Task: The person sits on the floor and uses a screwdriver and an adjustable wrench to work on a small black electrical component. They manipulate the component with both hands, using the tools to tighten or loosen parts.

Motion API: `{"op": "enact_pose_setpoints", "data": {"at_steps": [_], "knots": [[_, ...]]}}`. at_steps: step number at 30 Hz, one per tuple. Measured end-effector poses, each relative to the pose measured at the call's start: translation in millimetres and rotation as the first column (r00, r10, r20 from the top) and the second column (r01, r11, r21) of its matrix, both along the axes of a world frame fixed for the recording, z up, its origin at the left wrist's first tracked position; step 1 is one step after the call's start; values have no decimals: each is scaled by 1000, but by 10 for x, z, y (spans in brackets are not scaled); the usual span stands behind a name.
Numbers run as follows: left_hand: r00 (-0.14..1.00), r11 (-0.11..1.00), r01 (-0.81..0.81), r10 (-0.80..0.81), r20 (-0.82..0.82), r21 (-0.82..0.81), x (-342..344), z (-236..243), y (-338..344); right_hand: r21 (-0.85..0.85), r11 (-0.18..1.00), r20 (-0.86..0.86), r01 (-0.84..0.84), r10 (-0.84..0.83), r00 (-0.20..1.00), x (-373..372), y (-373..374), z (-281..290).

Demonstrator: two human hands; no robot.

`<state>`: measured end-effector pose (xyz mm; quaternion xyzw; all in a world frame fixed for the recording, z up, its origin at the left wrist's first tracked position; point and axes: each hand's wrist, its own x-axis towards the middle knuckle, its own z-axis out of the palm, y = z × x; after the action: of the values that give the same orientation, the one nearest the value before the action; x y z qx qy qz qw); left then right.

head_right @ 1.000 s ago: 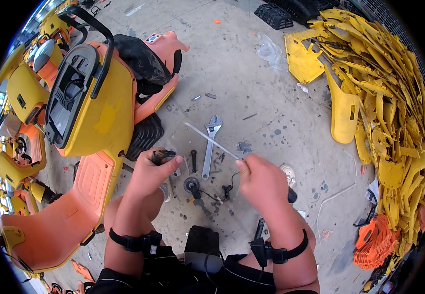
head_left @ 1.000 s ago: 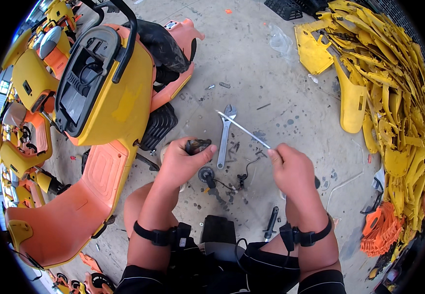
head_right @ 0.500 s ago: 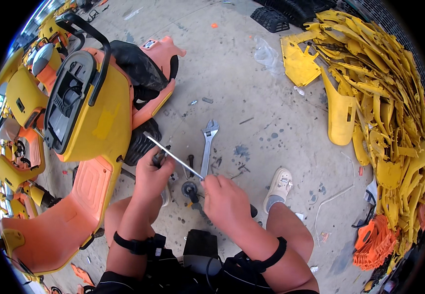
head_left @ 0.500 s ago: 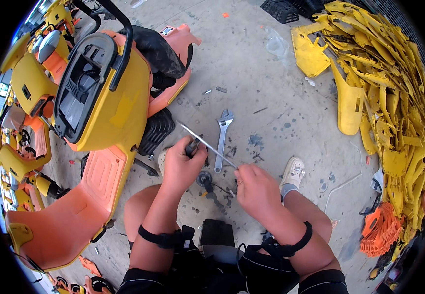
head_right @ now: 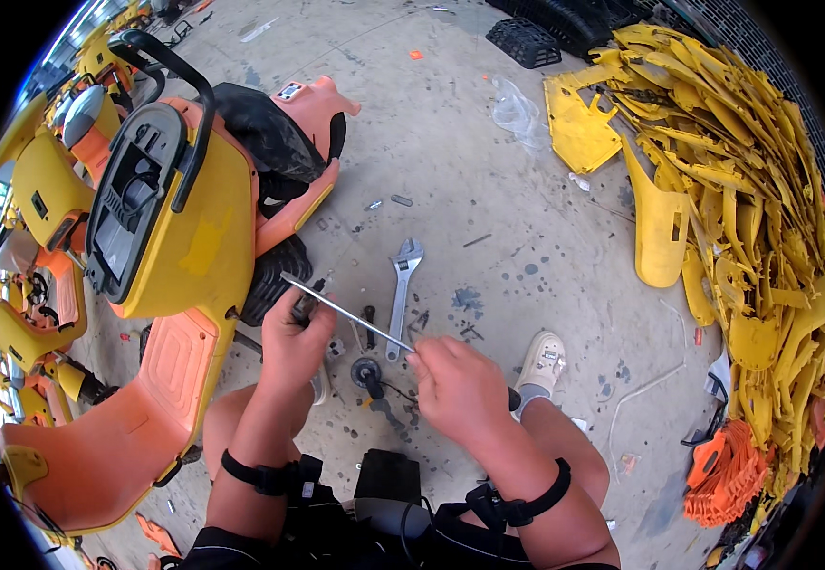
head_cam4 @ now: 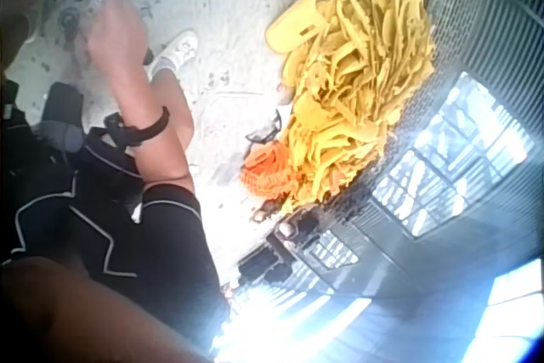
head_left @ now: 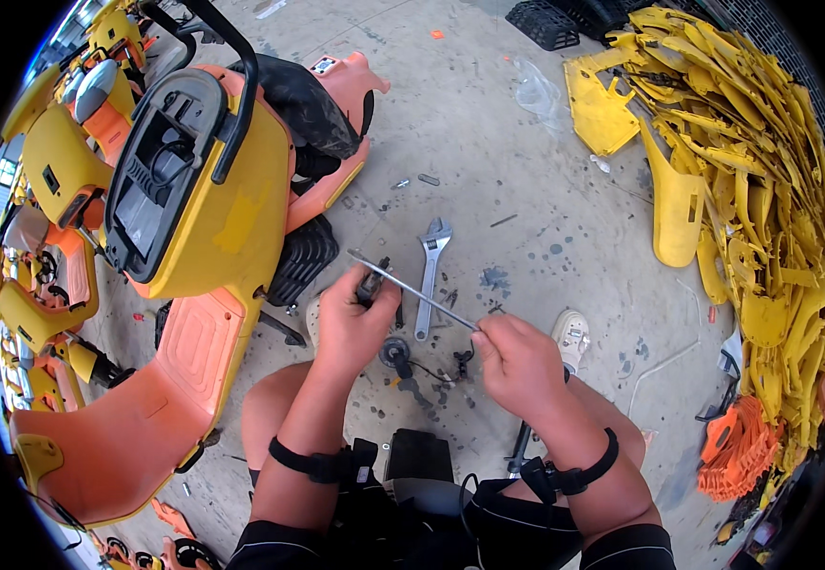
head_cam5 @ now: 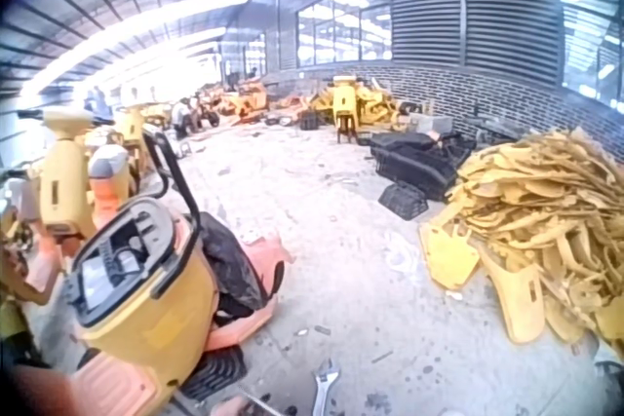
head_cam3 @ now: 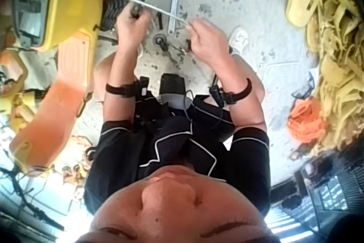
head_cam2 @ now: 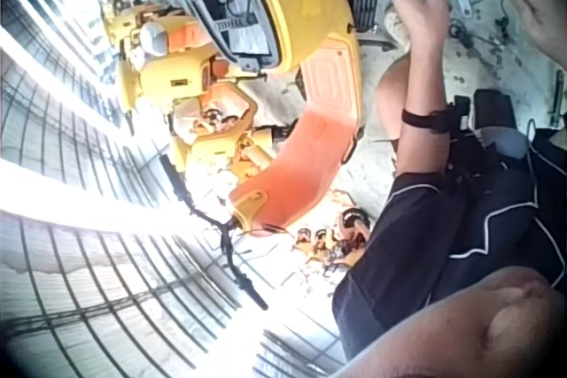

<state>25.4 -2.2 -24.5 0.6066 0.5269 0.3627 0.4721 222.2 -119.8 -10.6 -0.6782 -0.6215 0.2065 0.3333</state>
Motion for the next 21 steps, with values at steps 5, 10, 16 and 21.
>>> {"op": "enact_pose_setpoints", "data": {"at_steps": [5, 10, 16, 21], "knots": [[999, 999, 27, -26, -29, 24, -23, -34, -4, -10, 1000, 10, 17, -17, 1000, -35, -20, -38], [1000, 1000, 9, -9, 16, 1, -14, -3, -29, 5, 1000, 8, 9, -9, 1000, -79, -19, -24], [1000, 1000, 16, -16, -8, 17, -44, -21, -59, 15, 1000, 6, -8, 7, 1000, -97, -30, -19], [999, 1000, 31, -31, -23, 3, -54, -28, -83, 0, 1000, 1, 3, -3, 1000, -102, -47, -13]]}}
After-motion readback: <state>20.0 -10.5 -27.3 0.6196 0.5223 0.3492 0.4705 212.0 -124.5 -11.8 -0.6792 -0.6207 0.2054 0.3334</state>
